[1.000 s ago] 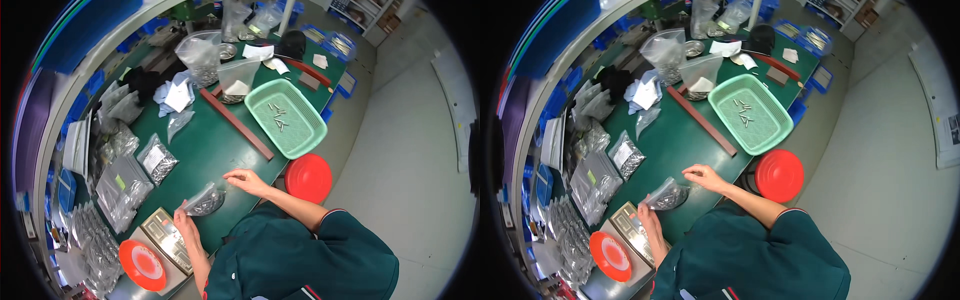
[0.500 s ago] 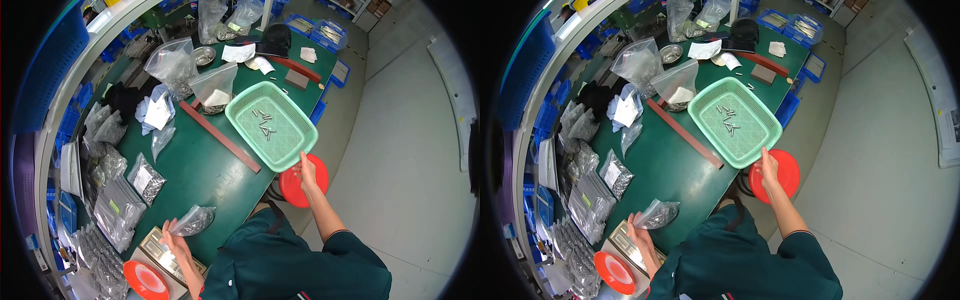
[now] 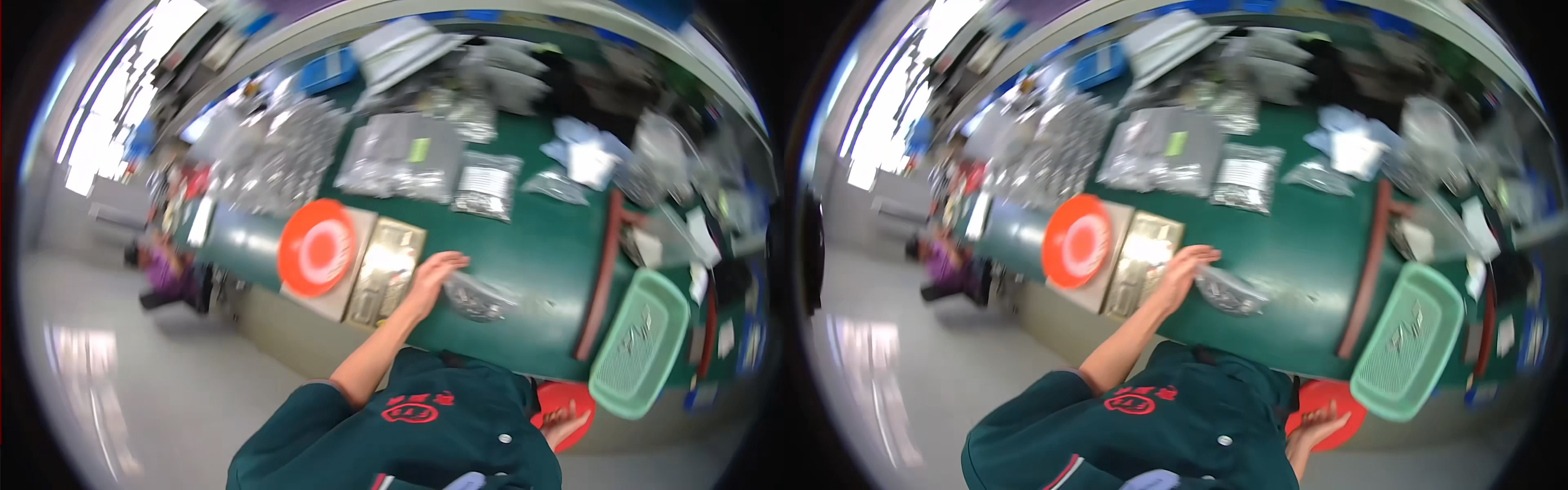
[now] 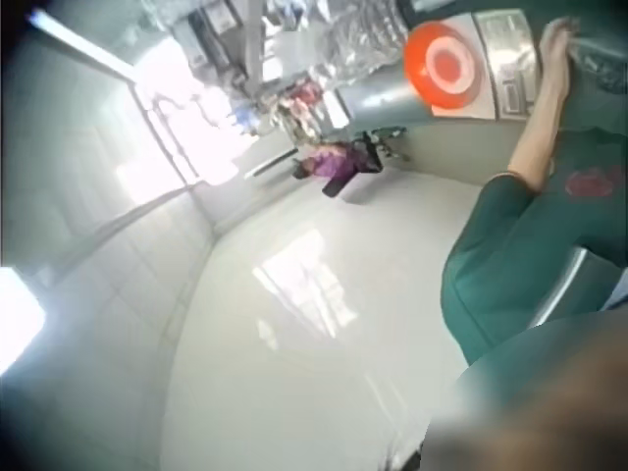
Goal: The person is sorting small metal hardware parts, weighing them on a scale, placing them into plastic bags, and attaching labels.
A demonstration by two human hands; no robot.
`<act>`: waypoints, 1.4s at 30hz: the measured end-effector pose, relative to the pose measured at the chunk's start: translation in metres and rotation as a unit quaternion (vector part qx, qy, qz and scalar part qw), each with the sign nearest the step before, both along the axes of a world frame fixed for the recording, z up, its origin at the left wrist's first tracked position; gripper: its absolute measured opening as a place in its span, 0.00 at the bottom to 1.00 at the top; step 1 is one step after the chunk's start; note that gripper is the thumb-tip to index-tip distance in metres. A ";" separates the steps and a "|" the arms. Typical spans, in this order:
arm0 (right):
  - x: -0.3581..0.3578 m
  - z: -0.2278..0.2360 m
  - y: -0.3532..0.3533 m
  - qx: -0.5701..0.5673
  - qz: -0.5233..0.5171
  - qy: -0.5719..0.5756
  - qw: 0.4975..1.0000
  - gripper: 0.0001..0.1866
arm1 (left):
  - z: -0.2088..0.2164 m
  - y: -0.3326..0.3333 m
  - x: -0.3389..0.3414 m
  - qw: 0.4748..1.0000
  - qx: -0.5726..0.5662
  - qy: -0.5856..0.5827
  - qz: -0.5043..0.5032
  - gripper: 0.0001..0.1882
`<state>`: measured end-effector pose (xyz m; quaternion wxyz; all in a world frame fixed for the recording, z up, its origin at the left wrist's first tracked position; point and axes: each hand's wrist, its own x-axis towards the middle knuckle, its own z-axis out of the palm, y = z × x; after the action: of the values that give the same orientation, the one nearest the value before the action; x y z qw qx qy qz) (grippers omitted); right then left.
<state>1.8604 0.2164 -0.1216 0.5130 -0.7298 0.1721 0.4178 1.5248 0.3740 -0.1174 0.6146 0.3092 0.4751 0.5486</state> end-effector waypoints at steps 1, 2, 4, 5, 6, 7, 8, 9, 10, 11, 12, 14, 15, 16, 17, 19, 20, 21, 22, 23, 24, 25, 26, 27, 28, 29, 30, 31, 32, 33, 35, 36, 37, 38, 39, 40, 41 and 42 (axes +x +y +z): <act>-0.006 -0.005 -0.005 0.024 0.034 0.019 0.999 0.34 | 0.005 -0.003 0.001 1.000 -0.011 0.021 0.000 0.17; -0.006 -0.008 -0.005 0.046 0.063 0.034 0.996 0.33 | 0.001 -0.007 -0.001 1.000 0.009 0.024 -0.002 0.17; -0.005 -0.028 0.006 0.089 0.130 0.021 0.987 0.31 | 0.010 -0.020 -0.005 0.999 0.012 0.035 0.007 0.19; -0.011 -0.024 0.017 0.115 0.162 0.039 0.979 0.30 | 0.009 -0.025 -0.009 0.999 0.013 0.038 0.018 0.19; -0.015 -0.019 0.025 0.125 0.195 0.043 0.972 0.30 | 0.007 -0.032 -0.013 0.999 0.019 0.036 0.030 0.20; -0.019 -0.014 0.033 0.136 0.220 0.047 0.965 0.30 | 0.007 -0.035 -0.015 0.999 0.013 0.032 0.040 0.20; -0.021 -0.009 0.038 0.139 0.239 0.047 0.960 0.29 | 0.007 -0.038 -0.016 0.998 0.007 0.029 0.047 0.19; -0.021 -0.008 0.043 0.142 0.248 0.045 0.957 0.29 | 0.006 -0.040 -0.017 0.998 -0.004 0.030 0.050 0.20; -0.021 -0.007 0.047 0.147 0.260 0.044 0.953 0.28 | 0.005 -0.043 -0.018 0.998 0.000 0.027 0.057 0.20; -0.021 -0.007 0.051 0.152 0.270 0.044 0.950 0.27 | 0.004 -0.047 -0.021 0.998 0.007 0.023 0.058 0.20; -0.020 -0.010 0.054 0.155 0.273 0.041 0.949 0.27 | 0.004 -0.048 -0.022 0.998 0.015 0.019 0.055 0.21; -0.017 -0.018 0.058 0.169 0.298 0.043 0.938 0.24 | 0.003 -0.052 -0.023 0.998 0.016 0.015 0.060 0.21; -0.021 -0.016 0.060 0.171 0.297 0.050 0.938 0.22 | 0.002 -0.054 -0.023 0.998 0.014 0.014 0.065 0.21; -0.022 -0.015 0.062 0.173 0.298 0.049 0.938 0.22 | 0.002 -0.055 -0.024 0.998 0.016 0.013 0.066 0.21; -0.024 -0.016 0.064 0.173 0.302 0.054 0.936 0.21 | 0.001 -0.056 -0.024 0.998 0.016 0.012 0.064 0.21; -0.031 -0.010 0.066 0.174 0.306 0.058 0.934 0.21 | -0.001 -0.058 -0.023 0.998 0.017 0.009 0.061 0.21; -0.035 -0.005 0.066 0.176 0.310 0.057 0.933 0.19 | -0.002 -0.058 -0.023 0.998 0.013 0.007 0.058 0.21; -0.038 -0.001 0.066 0.177 0.313 0.057 0.931 0.18 | -0.001 -0.059 -0.022 0.998 0.010 0.006 0.056 0.21; -0.038 -0.002 0.066 0.178 0.313 0.056 0.931 0.18 | 0.000 -0.060 -0.022 0.998 0.011 0.005 0.055 0.21; -0.039 -0.003 0.066 0.180 0.314 0.058 0.930 0.18 | 0.000 -0.060 -0.022 0.999 0.007 0.008 0.050 0.21; -0.039 -0.003 0.066 0.181 0.315 0.060 0.930 0.17 | 0.001 -0.060 -0.022 0.999 0.002 0.010 0.046 0.21; -0.040 -0.004 0.066 0.182 0.314 0.059 0.930 0.17 | 0.000 -0.060 -0.021 0.999 0.003 0.010 0.044 0.21; -0.041 -0.004 0.065 0.185 0.325 0.060 0.925 0.16 | -0.003 -0.061 -0.021 0.999 0.001 0.007 0.039 0.21; -0.042 -0.004 0.065 0.187 0.339 0.062 0.920 0.15 | -0.006 -0.062 -0.022 0.999 -0.002 0.005 0.036 0.21; -0.043 -0.004 0.065 0.188 0.339 0.062 0.920 0.15 | -0.009 -0.063 -0.022 0.999 -0.001 0.005 0.037 0.21; -0.046 -0.003 0.065 0.187 0.351 0.061 0.915 0.14 | -0.011 -0.063 -0.021 0.999 -0.002 -0.007 0.033 0.21; -0.047 -0.003 0.065 0.185 0.362 0.059 0.912 0.13 | -0.012 -0.063 -0.020 0.999 -0.003 -0.020 0.026 0.20; -0.048 -0.004 0.064 0.186 0.361 0.058 0.912 0.13 | -0.012 -0.063 -0.020 0.999 -0.003 -0.020 0.026 0.20; -0.049 -0.005 0.064 0.193 0.375 0.056 0.905 0.12 | -0.012 -0.063 -0.020 1.000 -0.005 -0.021 0.020 0.20; -0.051 -0.006 0.064 0.200 0.390 0.055 0.897 0.11 | -0.012 -0.064 -0.020 1.000 -0.007 -0.022 0.015 0.20; -0.054 -0.004 0.063 0.198 0.392 0.060 0.896 0.11 | -0.012 -0.065 -0.020 1.000 -0.005 -0.027 0.013 0.20; -0.055 -0.003 0.064 0.197 0.394 0.064 0.896 0.10 | -0.012 -0.065 -0.020 0.999 -0.004 -0.033 0.011 0.20; -0.057 -0.003 0.064 0.198 0.394 0.063 0.895 0.10 | -0.013 -0.066 -0.019 0.999 -0.002 -0.033 0.011 0.20; -0.058 -0.003 0.064 0.201 0.397 0.063 0.893 0.10 | -0.015 -0.067 -0.018 0.999 -0.003 -0.037 0.011 0.20; -0.059 -0.004 0.065 0.205 0.399 0.062 0.892 0.09 | -0.016 -0.067 -0.018 0.999 -0.003 -0.040 0.010 0.20; -0.057 -0.006 0.066 0.206 0.399 0.061 0.891 0.09 | -0.017 -0.067 -0.020 0.999 -0.006 -0.045 0.002 0.22; -0.054 -0.012 0.067 0.212 0.417 0.071 0.881 0.09 | -0.018 -0.067 -0.020 0.999 -0.004 -0.045 0.001 0.22; -0.053 -0.016 0.069 0.221 0.435 0.083 0.869 0.11 | -0.017 -0.068 -0.019 0.999 0.000 -0.038 -0.003 0.24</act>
<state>1.8071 0.2856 -0.1379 0.4105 -0.5610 -0.2179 0.6850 1.5062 0.3061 -0.1347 0.6342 0.2894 0.4502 0.5580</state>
